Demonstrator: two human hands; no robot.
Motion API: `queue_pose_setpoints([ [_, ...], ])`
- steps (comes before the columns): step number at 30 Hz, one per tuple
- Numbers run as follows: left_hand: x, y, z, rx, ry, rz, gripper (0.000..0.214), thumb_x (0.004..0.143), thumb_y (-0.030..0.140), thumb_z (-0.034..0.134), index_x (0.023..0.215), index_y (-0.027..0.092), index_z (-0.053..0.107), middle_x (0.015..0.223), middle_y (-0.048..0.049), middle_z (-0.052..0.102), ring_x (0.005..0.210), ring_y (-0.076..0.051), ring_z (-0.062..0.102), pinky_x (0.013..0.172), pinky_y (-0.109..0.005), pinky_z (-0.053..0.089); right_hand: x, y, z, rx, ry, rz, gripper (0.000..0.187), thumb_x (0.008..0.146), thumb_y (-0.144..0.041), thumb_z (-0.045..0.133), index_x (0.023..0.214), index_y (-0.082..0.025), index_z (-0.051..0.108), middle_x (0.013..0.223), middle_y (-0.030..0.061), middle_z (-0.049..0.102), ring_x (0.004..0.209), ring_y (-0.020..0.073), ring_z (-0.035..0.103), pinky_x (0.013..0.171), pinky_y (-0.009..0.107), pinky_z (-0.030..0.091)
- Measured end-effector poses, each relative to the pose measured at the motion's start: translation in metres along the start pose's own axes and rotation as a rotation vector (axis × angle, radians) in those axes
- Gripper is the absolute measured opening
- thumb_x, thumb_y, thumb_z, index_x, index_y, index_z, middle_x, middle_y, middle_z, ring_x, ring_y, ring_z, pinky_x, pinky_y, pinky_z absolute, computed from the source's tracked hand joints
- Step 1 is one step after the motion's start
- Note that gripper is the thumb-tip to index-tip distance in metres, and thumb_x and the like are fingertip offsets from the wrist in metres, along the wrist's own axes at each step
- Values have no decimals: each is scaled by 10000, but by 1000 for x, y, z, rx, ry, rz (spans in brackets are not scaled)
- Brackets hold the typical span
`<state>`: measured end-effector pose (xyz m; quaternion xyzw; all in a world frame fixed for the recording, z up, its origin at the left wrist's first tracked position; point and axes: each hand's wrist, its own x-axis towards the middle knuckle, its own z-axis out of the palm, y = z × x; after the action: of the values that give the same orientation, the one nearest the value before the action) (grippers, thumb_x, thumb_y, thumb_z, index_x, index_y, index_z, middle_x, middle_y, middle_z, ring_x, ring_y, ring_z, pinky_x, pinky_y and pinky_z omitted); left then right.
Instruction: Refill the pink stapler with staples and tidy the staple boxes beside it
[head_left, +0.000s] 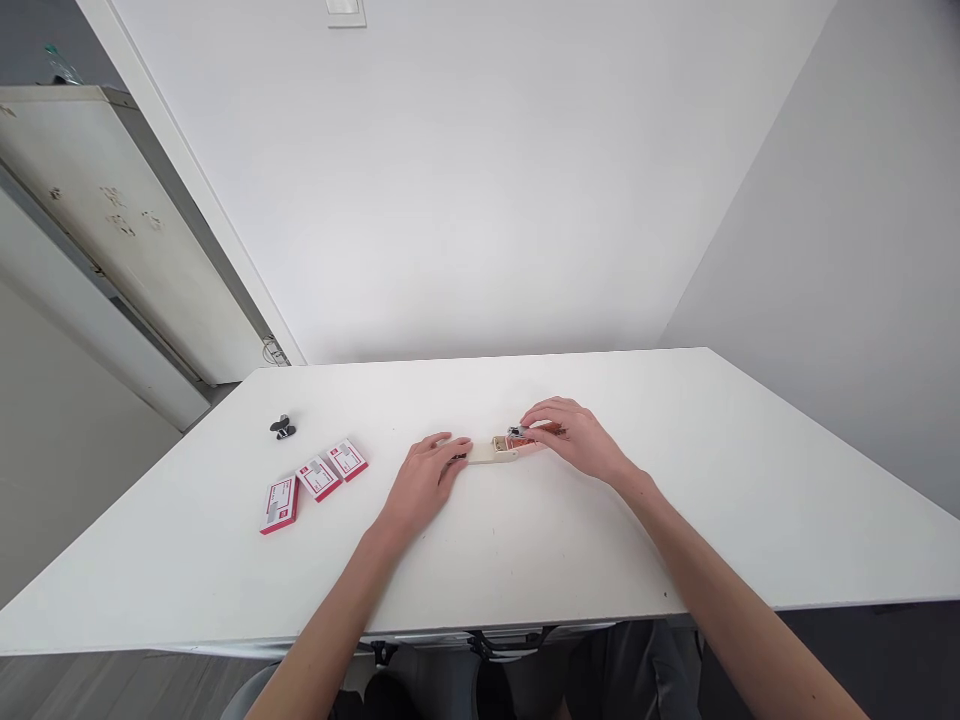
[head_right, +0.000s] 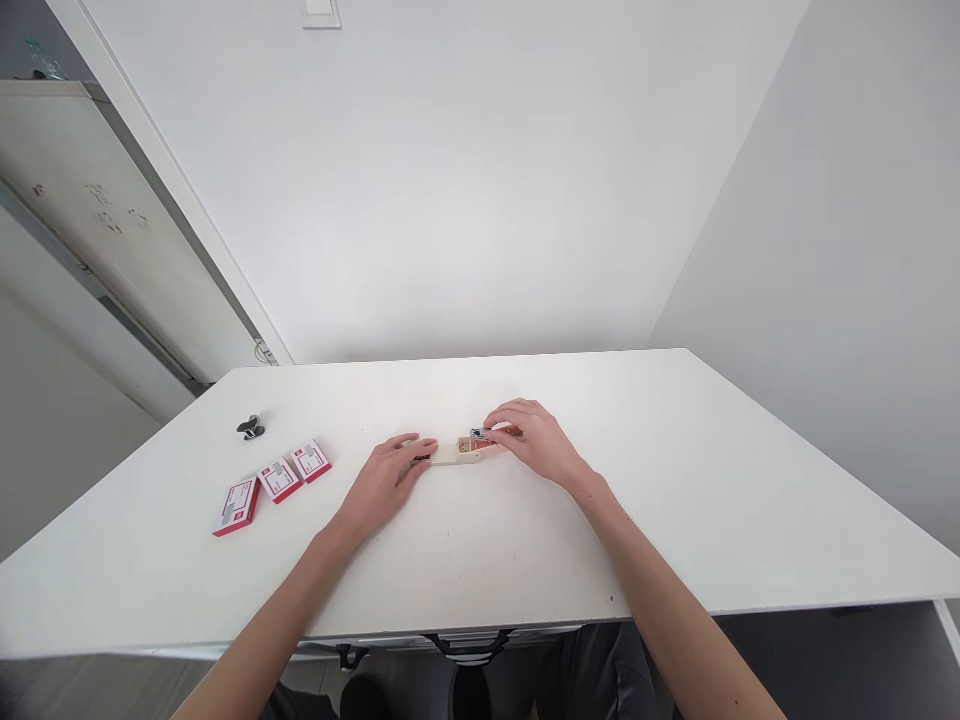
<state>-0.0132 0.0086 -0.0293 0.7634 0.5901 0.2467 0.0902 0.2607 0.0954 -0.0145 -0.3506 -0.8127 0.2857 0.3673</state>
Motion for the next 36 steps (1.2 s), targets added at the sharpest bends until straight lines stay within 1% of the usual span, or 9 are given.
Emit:
queue_pose_setpoints([
  [12, 0, -2, 2, -4, 15, 6, 351, 1040, 360, 409, 1272, 313, 670, 1338, 26, 693, 1370, -266, 506, 1111, -481, 466, 0, -4, 0, -133, 14, -78, 263, 957, -514, 605, 963, -315, 776, 1071, 38, 765, 1085, 288, 661, 965, 488, 526],
  [16, -1, -2, 2, -4, 23, -1, 343, 1035, 354, 424, 1265, 314, 675, 1329, 24, 698, 1357, -263, 508, 1100, -469, 464, -1, -1, -1, 7, 33, 50, 325, 909, -592, 636, 1045, -322, 755, 1158, 48, 735, 1077, 275, 663, 848, 411, 569],
  [19, -1, -1, 1, 12, 35, -7, 333, 1030, 344, 435, 1252, 310, 680, 1313, 23, 707, 1292, -265, 538, 1068, -479, 470, 1, 5, -4, 27, 202, 222, 456, 941, -672, 512, 1008, -284, 742, 1140, 62, 735, 917, 245, 684, 786, 389, 544],
  [21, -1, 0, -1, 24, 42, -24, 324, 1027, 342, 445, 1241, 302, 684, 1296, 22, 715, 1235, -267, 552, 1039, -483, 476, 2, 9, -6, 23, 276, 336, 583, 952, -729, 408, 946, -253, 744, 992, 74, 752, 829, 239, 661, 738, 377, 514],
  [23, -1, 2, -3, 22, 45, -44, 317, 1024, 341, 454, 1231, 290, 688, 1275, 13, 723, 1201, -270, 552, 1019, -481, 480, 3, 9, -8, 106, 227, 411, 659, 938, -770, 367, 930, -232, 748, 810, 70, 729, 736, 224, 619, 700, 363, 495],
  [25, -1, 2, -4, 3, 40, -69, 321, 1020, 340, 465, 1256, 278, 675, 1228, -9, 740, 1201, -271, 543, 1008, -472, 484, 3, 3, -9, 267, 144, 409, 629, 929, -761, 419, 1015, -224, 736, 782, 60, 721, 664, 195, 569, 705, 358, 496],
  [29, -2, 3, -3, -64, 22, -105, 408, 1011, 326, 494, 1414, 284, 544, 1248, -18, 727, 1244, -252, 523, 1024, -452, 473, 2, -15, -7, 513, 102, 267, 481, 920, -623, 601, 1203, -239, 665, 1076, 92, 748, 728, 181, 563, 738, 361, 498],
  [33, -4, 4, -1, -113, 3, -82, 467, 1013, 349, 503, 1476, 317, 453, 1312, -9, 697, 1266, -236, 524, 1033, -433, 467, 1, -20, 2, 527, 46, 182, 446, 900, -558, 660, 1237, -266, 675, 1137, 88, 733, 944, 239, 636, 760, 372, 503],
  [36, -5, 7, -2, -130, -35, -42, 469, 1004, 380, 528, 1465, 330, 459, 1299, -10, 707, 1269, -241, 525, 1032, -433, 471, -1, -18, 12, 398, 26, 209, 439, 891, -552, 669, 1256, -309, 692, 1091, 49, 729, 942, 229, 643, 869, 409, 507],
])
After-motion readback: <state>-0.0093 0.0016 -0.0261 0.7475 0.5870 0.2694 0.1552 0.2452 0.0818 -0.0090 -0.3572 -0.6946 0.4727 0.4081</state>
